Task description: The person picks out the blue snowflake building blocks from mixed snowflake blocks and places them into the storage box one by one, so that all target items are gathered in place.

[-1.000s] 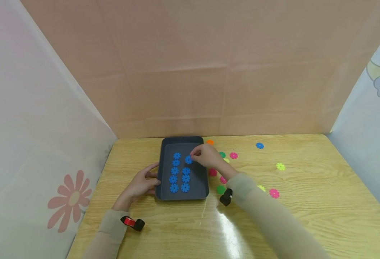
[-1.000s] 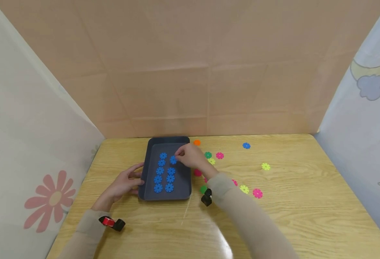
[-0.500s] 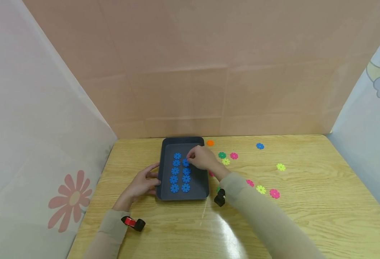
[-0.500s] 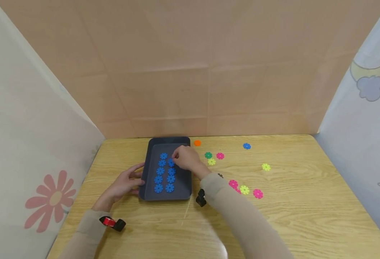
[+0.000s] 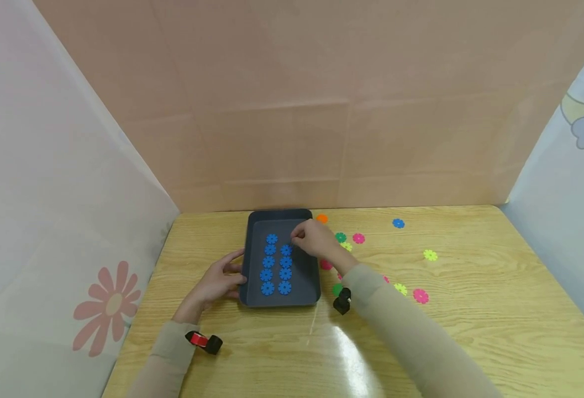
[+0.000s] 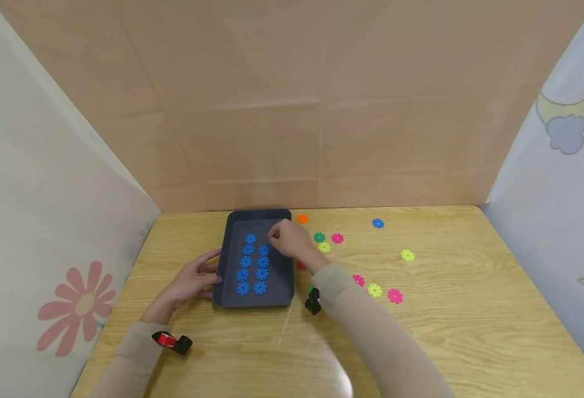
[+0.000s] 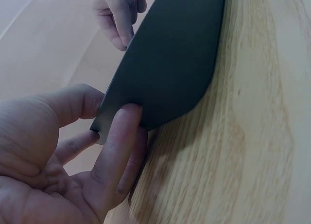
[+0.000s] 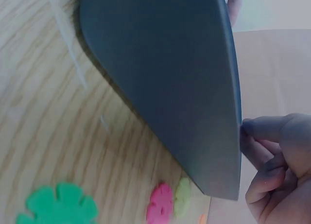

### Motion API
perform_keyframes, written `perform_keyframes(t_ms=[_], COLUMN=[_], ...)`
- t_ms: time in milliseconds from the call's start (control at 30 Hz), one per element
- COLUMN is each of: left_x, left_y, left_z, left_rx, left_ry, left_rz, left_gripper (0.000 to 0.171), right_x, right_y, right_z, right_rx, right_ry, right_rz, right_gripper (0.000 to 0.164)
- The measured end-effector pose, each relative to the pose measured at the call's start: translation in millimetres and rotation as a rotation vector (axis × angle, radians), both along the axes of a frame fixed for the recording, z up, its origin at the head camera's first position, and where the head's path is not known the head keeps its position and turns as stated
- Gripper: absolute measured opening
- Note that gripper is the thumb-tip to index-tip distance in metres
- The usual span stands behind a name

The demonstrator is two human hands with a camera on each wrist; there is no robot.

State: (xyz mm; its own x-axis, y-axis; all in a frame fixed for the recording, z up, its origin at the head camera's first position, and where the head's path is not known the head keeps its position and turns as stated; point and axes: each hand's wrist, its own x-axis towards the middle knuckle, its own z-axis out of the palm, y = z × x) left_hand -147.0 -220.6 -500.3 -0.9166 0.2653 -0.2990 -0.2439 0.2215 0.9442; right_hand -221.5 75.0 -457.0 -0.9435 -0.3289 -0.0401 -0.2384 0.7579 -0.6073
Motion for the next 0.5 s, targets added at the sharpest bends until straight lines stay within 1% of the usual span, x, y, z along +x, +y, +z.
perform_keyframes(t_ms=[100, 233, 500], left_x=[0.1, 0.1, 1.3], left_y=[0.0, -0.1, -0.9], left_z=[0.3, 1.1, 2.3], left_rx=[0.0, -0.009, -0.014], left_ry=[-0.002, 0.003, 0.011], left_rz=[-0.004, -0.006, -0.018], left_gripper=[0.077, 0.077, 0.076], right_x=[0.0, -0.6, -5.5], right_y=[9.5, 26.4, 71.7], right_z=[1.3, 2.3, -1.9], right_rx=[-0.05, -0.094, -0.142], right_ry=[0.002, 0.03, 0.068], right_rz=[0.001, -0.001, -0.075], right_gripper=[0.016, 0.02, 0.025])
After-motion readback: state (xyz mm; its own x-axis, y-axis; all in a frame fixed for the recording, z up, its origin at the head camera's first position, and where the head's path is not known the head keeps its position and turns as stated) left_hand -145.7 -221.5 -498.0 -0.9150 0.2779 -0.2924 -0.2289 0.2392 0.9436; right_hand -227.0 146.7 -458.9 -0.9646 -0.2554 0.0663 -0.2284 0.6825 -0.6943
